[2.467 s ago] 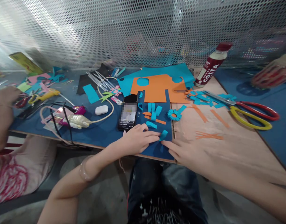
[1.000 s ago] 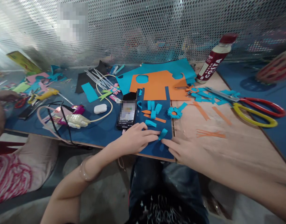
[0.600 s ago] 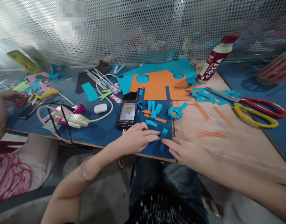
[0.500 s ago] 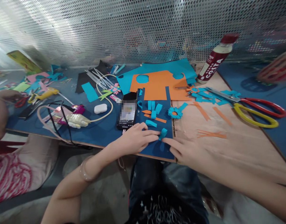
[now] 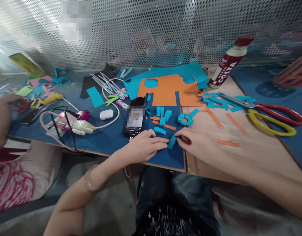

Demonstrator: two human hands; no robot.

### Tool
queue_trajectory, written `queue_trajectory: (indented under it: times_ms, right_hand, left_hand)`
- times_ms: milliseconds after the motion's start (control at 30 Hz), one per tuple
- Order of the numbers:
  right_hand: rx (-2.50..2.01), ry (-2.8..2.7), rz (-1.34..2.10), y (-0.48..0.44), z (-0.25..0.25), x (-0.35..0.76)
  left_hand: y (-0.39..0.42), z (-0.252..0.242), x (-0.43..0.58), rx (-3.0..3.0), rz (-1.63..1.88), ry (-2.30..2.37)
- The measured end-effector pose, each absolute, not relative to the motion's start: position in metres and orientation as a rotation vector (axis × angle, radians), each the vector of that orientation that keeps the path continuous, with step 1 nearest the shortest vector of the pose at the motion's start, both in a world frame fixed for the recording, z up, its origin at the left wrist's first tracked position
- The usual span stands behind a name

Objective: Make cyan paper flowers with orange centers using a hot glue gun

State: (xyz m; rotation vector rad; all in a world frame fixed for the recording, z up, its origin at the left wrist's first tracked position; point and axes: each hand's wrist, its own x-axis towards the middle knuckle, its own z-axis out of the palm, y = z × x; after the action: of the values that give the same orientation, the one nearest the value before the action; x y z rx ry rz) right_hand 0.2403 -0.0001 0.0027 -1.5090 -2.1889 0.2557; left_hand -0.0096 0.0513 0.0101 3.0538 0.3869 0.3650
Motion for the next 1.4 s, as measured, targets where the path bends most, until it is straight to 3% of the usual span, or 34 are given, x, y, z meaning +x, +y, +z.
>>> queue_trajectory:
  times_ms: [200,333,533,633,800,900,1400]
  right_hand:
    - [-1.352,-2.141,0.068,0.002,0.009,0.237]
    - [-1.265,-2.098,-0.096,0.003,0.014,0.235]
    - [-1.220,-2.097,-0.143,0.001,0.016,0.235]
    - [-1.305,-2.015,0.046,0.000,0.020,0.235]
    - [-1.437,-1.763,0.777,0.000,0.025,0.240]
    - [-1.446,-1.735,1.021,0.004,0.023,0.243]
    - [-1.439,-1.711,1.015,0.007,0.016,0.241]
  left_hand:
    - [0.046,0.024,0.000,2.266,0.582,0.837]
    - [0.048,0.041,0.018,1.787,0.324,0.955]
    - [0.061,0.050,0.035,1.721,0.161,0.766]
    - [0.063,0.049,0.037,1.675,0.236,0.793]
    - [0.064,0.044,0.038,1.624,0.323,0.865]
    - [0.064,0.040,0.039,1.607,0.347,0.872]
    - [0.058,0.036,0.039,1.619,0.356,0.904]
